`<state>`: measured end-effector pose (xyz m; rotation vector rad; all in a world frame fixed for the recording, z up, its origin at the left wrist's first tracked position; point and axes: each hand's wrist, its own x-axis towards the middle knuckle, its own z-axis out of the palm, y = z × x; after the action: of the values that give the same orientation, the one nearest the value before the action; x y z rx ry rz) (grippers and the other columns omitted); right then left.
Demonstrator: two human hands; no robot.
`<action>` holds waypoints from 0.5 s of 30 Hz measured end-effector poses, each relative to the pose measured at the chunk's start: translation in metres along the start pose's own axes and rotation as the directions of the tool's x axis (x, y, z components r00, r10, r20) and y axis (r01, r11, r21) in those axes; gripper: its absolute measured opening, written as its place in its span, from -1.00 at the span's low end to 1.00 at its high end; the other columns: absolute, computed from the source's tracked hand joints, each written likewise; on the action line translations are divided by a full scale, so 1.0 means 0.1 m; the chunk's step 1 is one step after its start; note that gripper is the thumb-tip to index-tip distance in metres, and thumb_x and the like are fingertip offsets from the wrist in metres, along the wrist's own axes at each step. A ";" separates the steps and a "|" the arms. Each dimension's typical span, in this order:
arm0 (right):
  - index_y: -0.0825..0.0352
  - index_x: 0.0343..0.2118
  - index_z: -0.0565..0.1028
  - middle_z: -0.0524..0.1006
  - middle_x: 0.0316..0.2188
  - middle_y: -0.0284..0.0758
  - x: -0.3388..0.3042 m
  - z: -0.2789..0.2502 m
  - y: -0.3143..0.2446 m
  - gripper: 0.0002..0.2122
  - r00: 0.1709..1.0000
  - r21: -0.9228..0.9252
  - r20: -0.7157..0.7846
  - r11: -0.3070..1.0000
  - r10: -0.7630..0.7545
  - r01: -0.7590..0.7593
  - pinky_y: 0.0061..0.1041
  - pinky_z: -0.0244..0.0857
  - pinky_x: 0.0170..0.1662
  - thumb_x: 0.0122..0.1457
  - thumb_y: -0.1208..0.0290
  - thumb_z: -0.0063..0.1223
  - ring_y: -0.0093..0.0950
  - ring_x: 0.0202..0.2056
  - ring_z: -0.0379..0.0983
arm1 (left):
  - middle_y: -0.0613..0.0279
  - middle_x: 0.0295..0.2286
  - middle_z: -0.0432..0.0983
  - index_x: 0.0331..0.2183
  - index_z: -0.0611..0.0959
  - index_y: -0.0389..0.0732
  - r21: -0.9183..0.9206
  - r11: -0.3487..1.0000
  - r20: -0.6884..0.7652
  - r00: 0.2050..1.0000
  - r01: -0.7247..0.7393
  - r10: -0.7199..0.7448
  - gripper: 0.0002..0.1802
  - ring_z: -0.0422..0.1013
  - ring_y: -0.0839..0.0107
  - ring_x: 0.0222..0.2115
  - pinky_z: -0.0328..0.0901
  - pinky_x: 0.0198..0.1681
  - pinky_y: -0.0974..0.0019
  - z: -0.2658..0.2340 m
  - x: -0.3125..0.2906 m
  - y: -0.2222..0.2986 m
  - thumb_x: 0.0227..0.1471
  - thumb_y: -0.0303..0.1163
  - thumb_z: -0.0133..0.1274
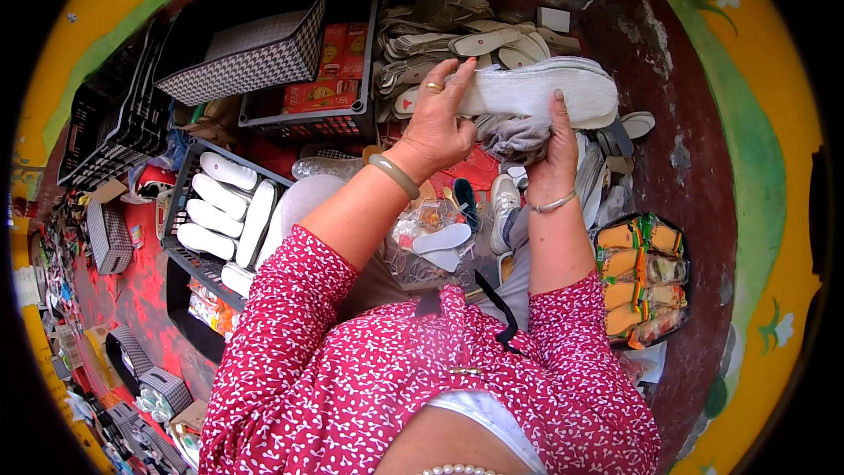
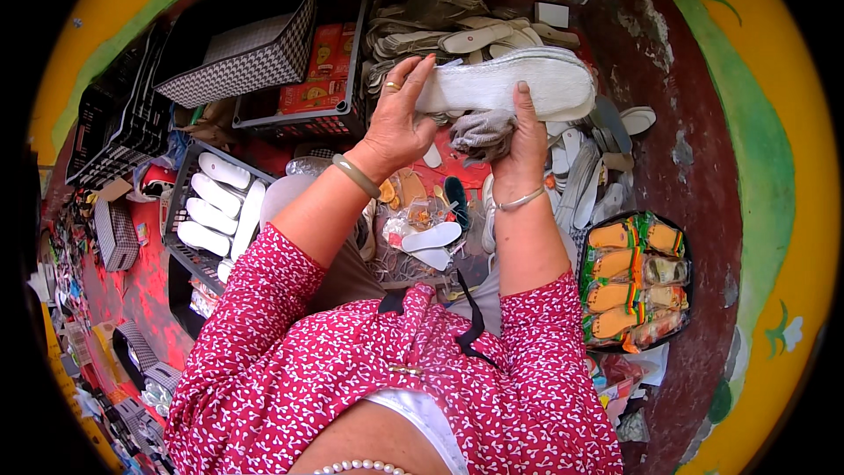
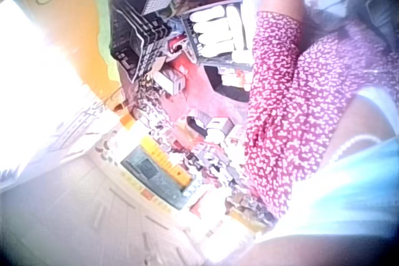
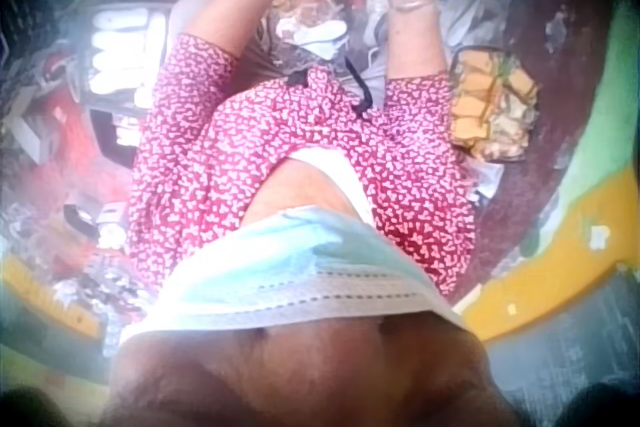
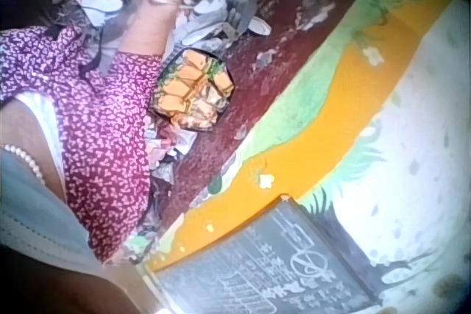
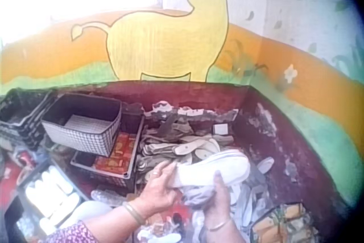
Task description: The person sorts white shoe insoles from a large pile into a black plastic crate by hand, handling them in small stacks and placing them neatly.
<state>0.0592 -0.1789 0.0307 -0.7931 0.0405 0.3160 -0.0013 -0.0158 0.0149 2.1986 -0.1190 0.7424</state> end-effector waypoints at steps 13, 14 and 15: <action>0.36 -0.02 0.29 0.43 -0.14 -0.26 -0.13 0.18 0.09 -0.50 0.999 -0.024 -0.018 0.999 -0.035 0.034 -0.33 0.30 -0.06 0.05 0.18 0.14 -0.34 -0.14 0.39 | -0.26 0.02 0.08 0.05 0.29 -0.30 0.031 0.998 0.014 0.998 0.058 -0.059 -0.25 0.14 -0.11 0.02 0.11 0.09 0.16 0.01 -0.01 -0.11 -0.29 -0.44 0.05; 0.36 -0.02 0.29 0.43 -0.15 -0.26 -0.13 0.20 0.08 -0.50 0.999 -0.013 -0.011 0.999 -0.042 0.042 -0.34 0.31 -0.07 0.05 0.17 0.14 -0.34 -0.15 0.40 | -0.26 0.02 0.09 0.05 0.28 -0.30 -0.005 0.998 0.030 0.998 0.063 -0.063 -0.25 0.14 -0.11 0.02 0.12 0.08 0.16 0.00 -0.02 -0.12 -0.30 -0.45 0.05; 0.36 -0.01 0.28 0.42 -0.13 -0.27 -0.12 0.18 0.06 -0.48 0.999 -0.010 0.001 0.999 -0.039 0.039 -0.33 0.31 -0.06 0.04 0.19 0.15 -0.34 -0.13 0.39 | -0.26 0.01 0.09 0.06 0.28 -0.30 -0.041 0.997 0.045 0.997 0.068 -0.066 -0.24 0.14 -0.11 0.02 0.12 0.08 0.16 -0.02 0.00 -0.10 -0.30 -0.45 0.05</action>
<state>0.0439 -0.1655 0.0405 -0.8027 0.0229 0.2801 0.0005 -0.0080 0.0093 2.1678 -0.0818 0.6487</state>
